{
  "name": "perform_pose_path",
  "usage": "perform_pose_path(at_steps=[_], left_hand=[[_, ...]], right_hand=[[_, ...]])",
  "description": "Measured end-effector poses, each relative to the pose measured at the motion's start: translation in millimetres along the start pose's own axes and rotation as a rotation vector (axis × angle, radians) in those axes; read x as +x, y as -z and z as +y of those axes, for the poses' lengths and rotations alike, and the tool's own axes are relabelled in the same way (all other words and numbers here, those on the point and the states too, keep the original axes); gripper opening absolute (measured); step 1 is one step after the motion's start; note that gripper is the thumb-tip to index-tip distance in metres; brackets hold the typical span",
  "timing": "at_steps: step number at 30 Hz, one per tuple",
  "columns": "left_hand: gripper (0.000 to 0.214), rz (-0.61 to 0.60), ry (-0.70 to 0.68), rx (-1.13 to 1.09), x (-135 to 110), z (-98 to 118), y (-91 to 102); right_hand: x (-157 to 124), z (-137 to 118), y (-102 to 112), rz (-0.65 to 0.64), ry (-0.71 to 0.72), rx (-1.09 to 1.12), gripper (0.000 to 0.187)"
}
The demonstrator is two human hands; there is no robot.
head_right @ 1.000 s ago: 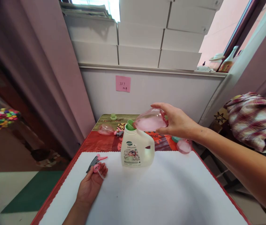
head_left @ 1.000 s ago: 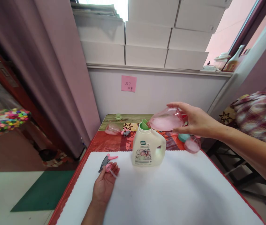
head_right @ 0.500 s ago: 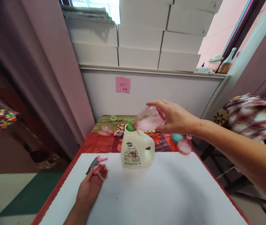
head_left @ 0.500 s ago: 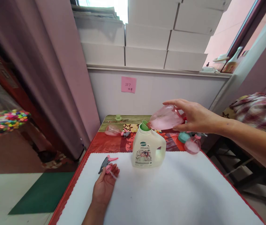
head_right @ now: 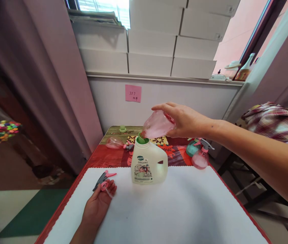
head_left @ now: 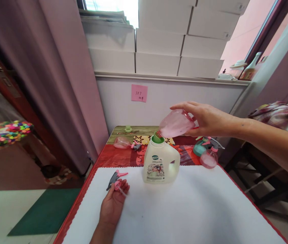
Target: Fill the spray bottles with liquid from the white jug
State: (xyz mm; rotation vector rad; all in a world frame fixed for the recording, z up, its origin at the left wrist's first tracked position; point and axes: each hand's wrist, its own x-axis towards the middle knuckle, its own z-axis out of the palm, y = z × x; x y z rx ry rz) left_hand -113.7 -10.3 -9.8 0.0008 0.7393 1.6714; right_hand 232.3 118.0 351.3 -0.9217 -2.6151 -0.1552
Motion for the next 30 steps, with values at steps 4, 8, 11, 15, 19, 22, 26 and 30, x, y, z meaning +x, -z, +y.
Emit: perform_pose_path(at_steps=[4,8,11,15,19,22,26,30], left_hand=[[0.039,0.007,-0.001,0.005,-2,1,-2.6],[0.040,0.010,0.010,0.014,-3,1,-4.1],[0.041,0.019,0.007,0.015,-4,1,-5.0],[0.041,0.027,0.005,0.015,-4,1,-6.5],[0.040,0.032,0.010,0.020,-5,2,-8.9],[0.042,0.041,0.010,0.022,-5,2,-10.9],[0.041,0.049,0.004,0.022,-7,2,-12.4],[0.040,0.057,0.003,0.033,-8,2,-14.2]], right_hand=[[6,-4,5,-0.037,0.041,-0.014,0.084],[11,-7,6,-0.058,0.085,-0.027,0.085],[14,-8,7,-0.079,0.100,-0.051,0.085],[16,-9,7,-0.092,0.128,-0.073,0.083],[17,-10,8,-0.108,0.144,-0.093,0.083],[20,-11,9,-0.130,0.116,-0.101,0.087],[26,-10,11,-0.157,0.066,-0.094,0.087],[31,-8,12,-0.167,0.088,-0.099,0.081]])
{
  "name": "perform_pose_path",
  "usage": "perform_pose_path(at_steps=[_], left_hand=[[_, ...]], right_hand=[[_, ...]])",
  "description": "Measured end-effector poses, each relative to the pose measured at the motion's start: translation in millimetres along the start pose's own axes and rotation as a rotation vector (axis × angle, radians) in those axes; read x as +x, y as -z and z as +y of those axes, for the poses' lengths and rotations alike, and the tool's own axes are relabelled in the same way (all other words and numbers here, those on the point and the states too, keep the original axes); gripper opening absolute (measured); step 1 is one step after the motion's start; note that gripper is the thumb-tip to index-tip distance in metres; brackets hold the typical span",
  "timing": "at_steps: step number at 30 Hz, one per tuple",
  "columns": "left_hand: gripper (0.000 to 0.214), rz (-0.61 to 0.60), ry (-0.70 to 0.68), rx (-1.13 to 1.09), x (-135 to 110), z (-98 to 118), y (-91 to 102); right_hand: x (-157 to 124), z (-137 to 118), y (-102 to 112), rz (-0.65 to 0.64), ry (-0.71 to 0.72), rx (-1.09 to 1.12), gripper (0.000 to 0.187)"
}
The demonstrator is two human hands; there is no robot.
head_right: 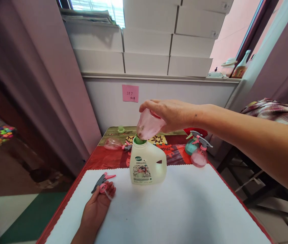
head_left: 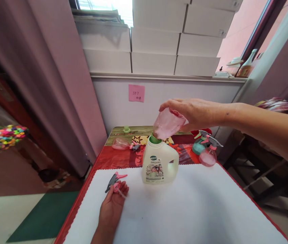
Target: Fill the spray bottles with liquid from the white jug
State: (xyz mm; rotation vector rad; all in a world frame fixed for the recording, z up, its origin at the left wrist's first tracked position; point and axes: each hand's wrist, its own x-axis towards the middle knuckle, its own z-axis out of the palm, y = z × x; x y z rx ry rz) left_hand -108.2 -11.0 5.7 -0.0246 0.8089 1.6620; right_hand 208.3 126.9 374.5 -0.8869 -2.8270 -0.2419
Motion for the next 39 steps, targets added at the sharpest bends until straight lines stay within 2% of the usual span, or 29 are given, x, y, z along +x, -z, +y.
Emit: perform_pose_path(at_steps=[6,16,28,39], left_hand=[[0.045,0.031,-0.014,0.013,-4,0,-6.0],[0.043,0.058,-0.052,0.040,-7,-4,-9.8],[0.034,0.056,-0.091,0.081,-7,-6,-9.4],[0.028,0.028,-0.094,0.099,-2,-7,-1.1]], right_hand=[[5,-2,5,0.008,0.081,0.010,0.077],[10,-3,12,-0.022,0.121,-0.027,0.079],[9,-1,15,-0.047,0.117,-0.061,0.080],[1,8,13,0.017,0.119,-0.008,0.078]])
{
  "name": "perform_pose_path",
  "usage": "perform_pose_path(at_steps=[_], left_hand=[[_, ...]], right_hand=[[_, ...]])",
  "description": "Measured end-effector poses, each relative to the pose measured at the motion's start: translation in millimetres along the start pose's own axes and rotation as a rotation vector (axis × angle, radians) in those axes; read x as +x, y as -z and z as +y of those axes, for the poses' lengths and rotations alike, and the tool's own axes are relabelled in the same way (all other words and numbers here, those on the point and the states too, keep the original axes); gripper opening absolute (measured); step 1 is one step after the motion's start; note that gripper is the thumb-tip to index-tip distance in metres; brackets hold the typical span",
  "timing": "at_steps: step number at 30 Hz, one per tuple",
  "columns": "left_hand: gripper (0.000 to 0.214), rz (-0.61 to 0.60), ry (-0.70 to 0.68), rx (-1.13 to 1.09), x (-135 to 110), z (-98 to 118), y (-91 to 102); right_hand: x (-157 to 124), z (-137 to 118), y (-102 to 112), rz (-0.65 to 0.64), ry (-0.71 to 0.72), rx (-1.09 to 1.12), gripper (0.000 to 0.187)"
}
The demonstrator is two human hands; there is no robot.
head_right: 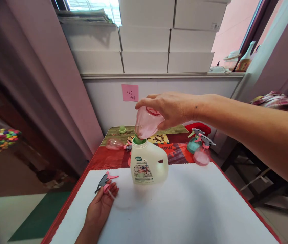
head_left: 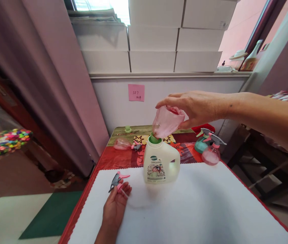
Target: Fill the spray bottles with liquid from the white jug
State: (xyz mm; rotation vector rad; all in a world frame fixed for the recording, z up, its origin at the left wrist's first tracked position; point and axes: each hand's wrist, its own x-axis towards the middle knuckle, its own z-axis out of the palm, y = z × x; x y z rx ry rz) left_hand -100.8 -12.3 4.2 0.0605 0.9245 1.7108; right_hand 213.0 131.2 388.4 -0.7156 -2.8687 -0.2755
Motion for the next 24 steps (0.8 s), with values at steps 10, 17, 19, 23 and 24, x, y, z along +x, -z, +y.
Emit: perform_pose_path(at_steps=[10,17,19,23,24], left_hand=[[0.026,0.006,-0.055,0.039,-4,-2,-5.6],[0.030,0.020,-0.031,0.037,-13,1,-13.6],[0.032,0.027,-0.023,0.023,-15,3,-17.1],[0.036,0.036,-0.016,-0.019,-19,21,-31.2],[0.037,0.028,-0.022,-0.035,-21,29,-37.4]], right_hand=[[-11,6,-5,0.036,-0.016,0.019,0.077],[-40,12,-40,0.193,-0.145,0.219,0.076],[-59,9,-59,0.301,-0.257,0.335,0.076],[-108,-15,-117,0.626,-0.564,0.693,0.081],[-120,-25,-135,0.677,-0.631,0.835,0.079]])
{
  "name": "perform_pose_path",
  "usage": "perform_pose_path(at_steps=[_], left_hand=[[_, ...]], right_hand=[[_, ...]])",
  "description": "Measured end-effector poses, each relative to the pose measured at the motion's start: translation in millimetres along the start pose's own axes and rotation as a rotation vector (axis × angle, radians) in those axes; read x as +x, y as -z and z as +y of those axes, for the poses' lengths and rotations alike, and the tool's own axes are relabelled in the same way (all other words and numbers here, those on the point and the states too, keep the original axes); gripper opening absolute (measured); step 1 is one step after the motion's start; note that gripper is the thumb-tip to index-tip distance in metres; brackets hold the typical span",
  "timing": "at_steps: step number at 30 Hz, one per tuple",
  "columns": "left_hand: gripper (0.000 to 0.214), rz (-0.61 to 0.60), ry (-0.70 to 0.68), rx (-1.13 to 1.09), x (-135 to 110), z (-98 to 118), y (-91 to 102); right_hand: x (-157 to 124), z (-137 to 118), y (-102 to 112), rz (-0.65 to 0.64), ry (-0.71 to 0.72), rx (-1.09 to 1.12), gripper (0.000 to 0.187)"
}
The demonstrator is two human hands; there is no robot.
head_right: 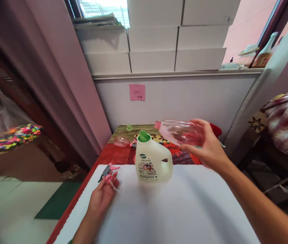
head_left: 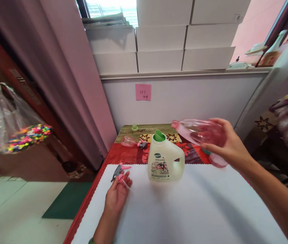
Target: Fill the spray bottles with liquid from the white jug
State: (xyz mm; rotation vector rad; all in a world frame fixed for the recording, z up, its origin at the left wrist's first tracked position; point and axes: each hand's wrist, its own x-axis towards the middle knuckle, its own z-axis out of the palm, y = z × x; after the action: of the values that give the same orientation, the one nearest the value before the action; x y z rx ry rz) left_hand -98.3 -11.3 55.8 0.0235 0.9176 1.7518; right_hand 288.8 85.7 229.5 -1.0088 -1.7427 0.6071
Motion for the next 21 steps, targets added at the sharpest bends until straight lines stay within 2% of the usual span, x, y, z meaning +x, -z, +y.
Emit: perform_pose_path(at_steps=[1,2,4,6,9,13,18,21], left_hand=[[0.038,-0.013,-0.011,-0.017,-3,9,-7.9],[0.038,-0.030,-0.029,-0.034,-7,19,-17.0],[0.034,-0.079,-0.085,-0.063,-17,39,-38.5],[0.036,-0.162,-0.153,-0.086,-30,56,-61.3],[0.036,-0.253,-0.237,-0.080,-52,70,-89.8],[0.042,-0.271,-0.265,-0.080,-77,66,-108.8],[0.041,-0.326,-0.212,-0.014,-90,49,-115.7],[0.042,-0.361,-0.197,0.029,-95,48,-118.9]], right_hand=[[-21,11,-7,-0.030,-0.096,0.122,0.077],[-42,21,-15,0.028,-0.140,0.228,0.076],[-82,36,-35,0.022,-0.234,0.371,0.084],[-116,40,-56,-0.039,-0.322,0.448,0.090],[-149,35,-77,-0.118,-0.376,0.471,0.084],[-162,26,-84,-0.142,-0.363,0.391,0.085],[-158,20,-76,-0.141,-0.328,0.366,0.088],[-158,21,-71,-0.117,-0.332,0.391,0.087]])
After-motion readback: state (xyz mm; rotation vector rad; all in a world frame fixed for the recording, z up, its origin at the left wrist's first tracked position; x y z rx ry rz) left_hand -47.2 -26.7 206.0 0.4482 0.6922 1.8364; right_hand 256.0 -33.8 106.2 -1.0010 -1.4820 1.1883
